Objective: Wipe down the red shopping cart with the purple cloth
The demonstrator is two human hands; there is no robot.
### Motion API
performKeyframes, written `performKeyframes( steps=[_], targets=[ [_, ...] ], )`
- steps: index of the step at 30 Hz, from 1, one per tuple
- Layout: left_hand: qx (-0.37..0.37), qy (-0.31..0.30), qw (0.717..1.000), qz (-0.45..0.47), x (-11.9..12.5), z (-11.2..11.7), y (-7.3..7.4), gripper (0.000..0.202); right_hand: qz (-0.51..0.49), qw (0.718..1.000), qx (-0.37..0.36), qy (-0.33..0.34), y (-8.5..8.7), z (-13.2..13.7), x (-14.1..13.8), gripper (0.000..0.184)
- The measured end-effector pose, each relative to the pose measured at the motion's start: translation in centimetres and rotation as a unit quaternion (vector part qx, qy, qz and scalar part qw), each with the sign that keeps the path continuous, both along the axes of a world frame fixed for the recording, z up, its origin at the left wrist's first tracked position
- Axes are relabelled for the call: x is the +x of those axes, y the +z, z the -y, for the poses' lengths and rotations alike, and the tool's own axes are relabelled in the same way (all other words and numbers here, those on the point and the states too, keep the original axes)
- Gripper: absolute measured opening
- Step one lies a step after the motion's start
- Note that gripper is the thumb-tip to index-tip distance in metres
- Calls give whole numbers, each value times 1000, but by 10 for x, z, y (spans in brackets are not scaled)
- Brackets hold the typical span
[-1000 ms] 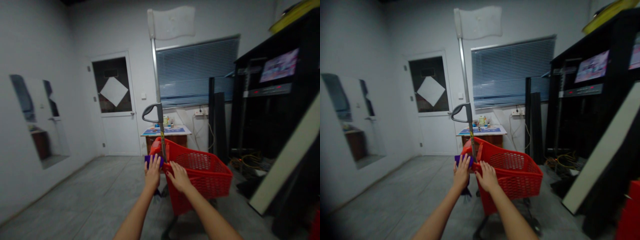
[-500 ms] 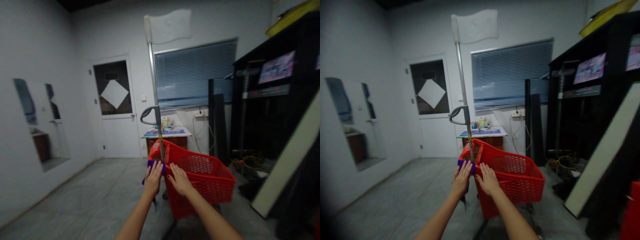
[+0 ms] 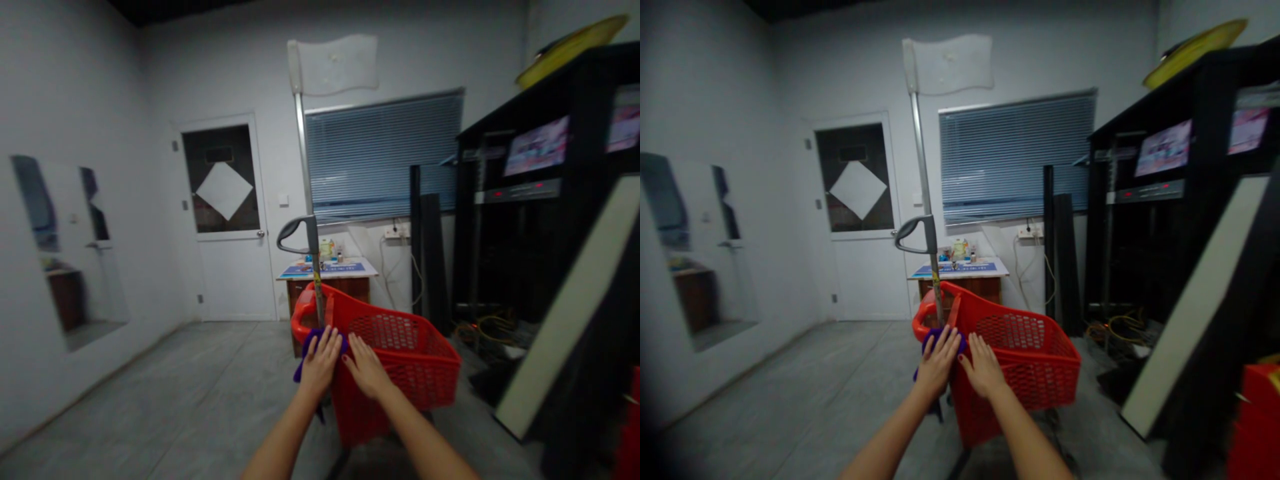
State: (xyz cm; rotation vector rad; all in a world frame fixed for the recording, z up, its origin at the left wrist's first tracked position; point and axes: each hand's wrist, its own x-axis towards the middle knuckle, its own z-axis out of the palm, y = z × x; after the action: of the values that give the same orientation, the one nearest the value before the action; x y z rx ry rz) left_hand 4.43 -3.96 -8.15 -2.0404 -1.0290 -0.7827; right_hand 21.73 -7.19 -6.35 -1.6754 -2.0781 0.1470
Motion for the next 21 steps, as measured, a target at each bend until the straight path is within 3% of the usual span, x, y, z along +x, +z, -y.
performKeyframes(
  steps=[4, 8, 15, 21],
  targets=[
    [-13, 16, 1000, 15, 6, 0, 6, 57, -2, 1000, 10, -13, -1, 0, -5, 73],
    [-19, 21, 999, 20, 16, 1, 0, 56, -1, 1000, 12, -16, 0, 2, -4, 72],
    [-45, 16, 999, -14, 8, 7, 6, 57, 5, 1000, -10, -15, -5, 1, 18, 68],
    [-80, 37, 996, 18, 17, 12, 7, 52, 4, 1000, -7, -21, -7, 0, 11, 69]
  ],
)
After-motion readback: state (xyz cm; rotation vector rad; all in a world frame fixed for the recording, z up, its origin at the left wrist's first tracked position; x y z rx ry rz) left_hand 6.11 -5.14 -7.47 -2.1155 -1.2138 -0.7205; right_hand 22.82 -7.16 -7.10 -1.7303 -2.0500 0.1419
